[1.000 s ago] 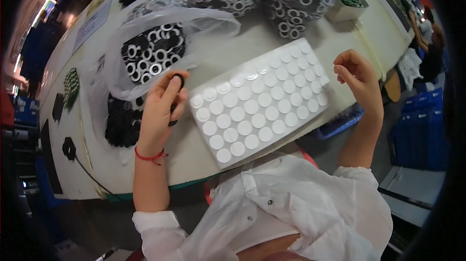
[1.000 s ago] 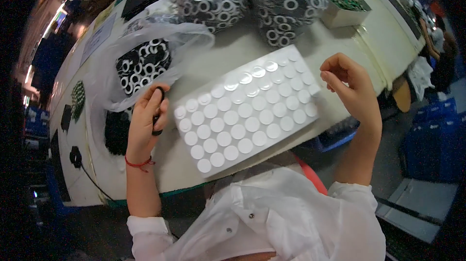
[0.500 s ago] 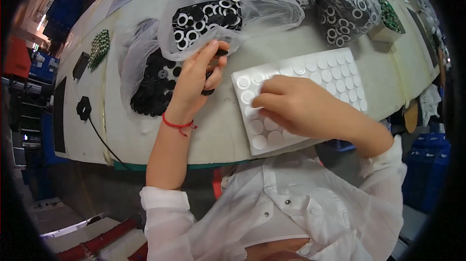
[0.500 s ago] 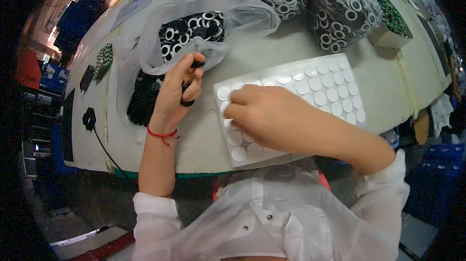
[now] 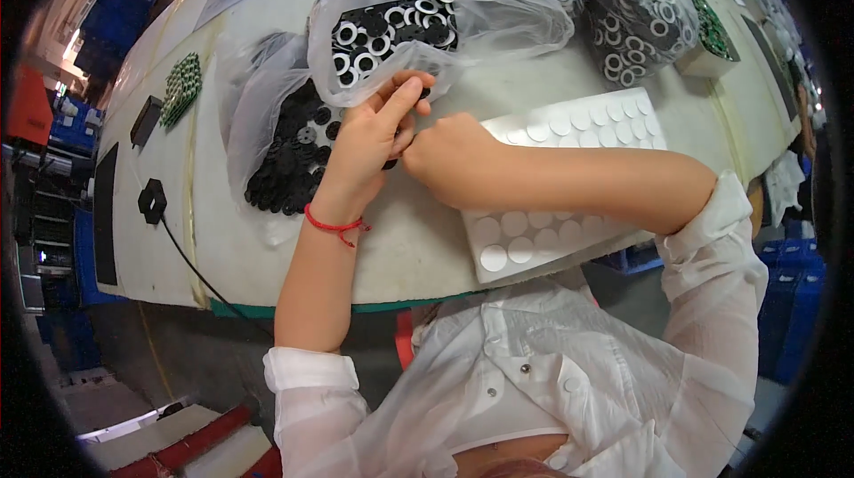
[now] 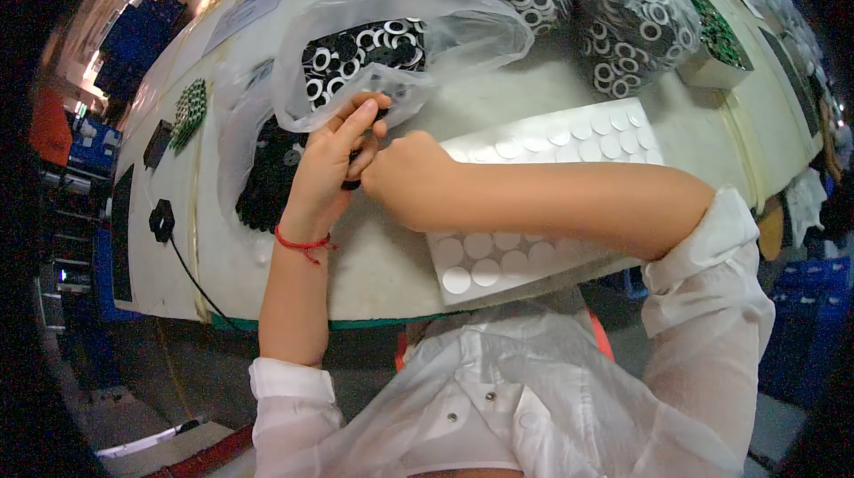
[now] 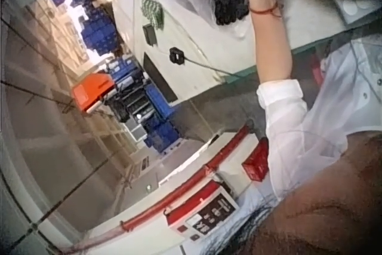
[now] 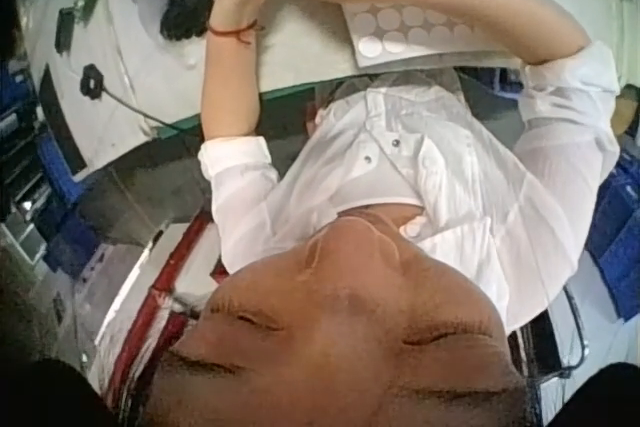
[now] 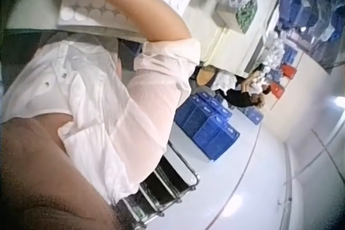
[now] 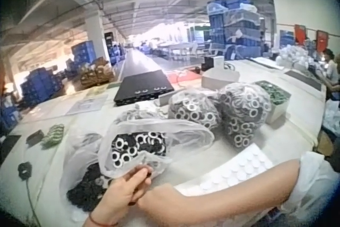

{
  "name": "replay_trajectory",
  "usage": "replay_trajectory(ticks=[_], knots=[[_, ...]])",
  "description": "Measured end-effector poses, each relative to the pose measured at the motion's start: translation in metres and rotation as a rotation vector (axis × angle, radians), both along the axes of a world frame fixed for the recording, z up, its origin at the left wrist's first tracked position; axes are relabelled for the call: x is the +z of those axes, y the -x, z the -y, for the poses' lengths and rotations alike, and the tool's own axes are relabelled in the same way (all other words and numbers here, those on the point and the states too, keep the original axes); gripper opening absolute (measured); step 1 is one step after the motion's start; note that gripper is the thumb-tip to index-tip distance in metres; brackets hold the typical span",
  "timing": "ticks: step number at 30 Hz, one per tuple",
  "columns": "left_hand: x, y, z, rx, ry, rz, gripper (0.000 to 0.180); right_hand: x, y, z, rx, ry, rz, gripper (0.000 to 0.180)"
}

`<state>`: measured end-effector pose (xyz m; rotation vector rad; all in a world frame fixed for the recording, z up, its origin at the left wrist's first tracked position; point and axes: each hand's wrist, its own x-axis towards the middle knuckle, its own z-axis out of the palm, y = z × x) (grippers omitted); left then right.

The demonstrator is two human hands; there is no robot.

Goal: The person sorts circular components by hand, placing them into a grid-like tray.

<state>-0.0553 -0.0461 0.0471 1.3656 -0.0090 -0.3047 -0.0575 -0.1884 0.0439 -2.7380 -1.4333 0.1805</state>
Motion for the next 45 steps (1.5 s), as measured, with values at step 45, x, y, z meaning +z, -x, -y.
replay_trajectory(ticks=[45], knots=[[-0.009, 0.009, 0.010, -0.056, -0.075, 0.019, 0.023, 0.078, 0.046, 0.181, -0.363, -0.757, -0.046, 0.018]])
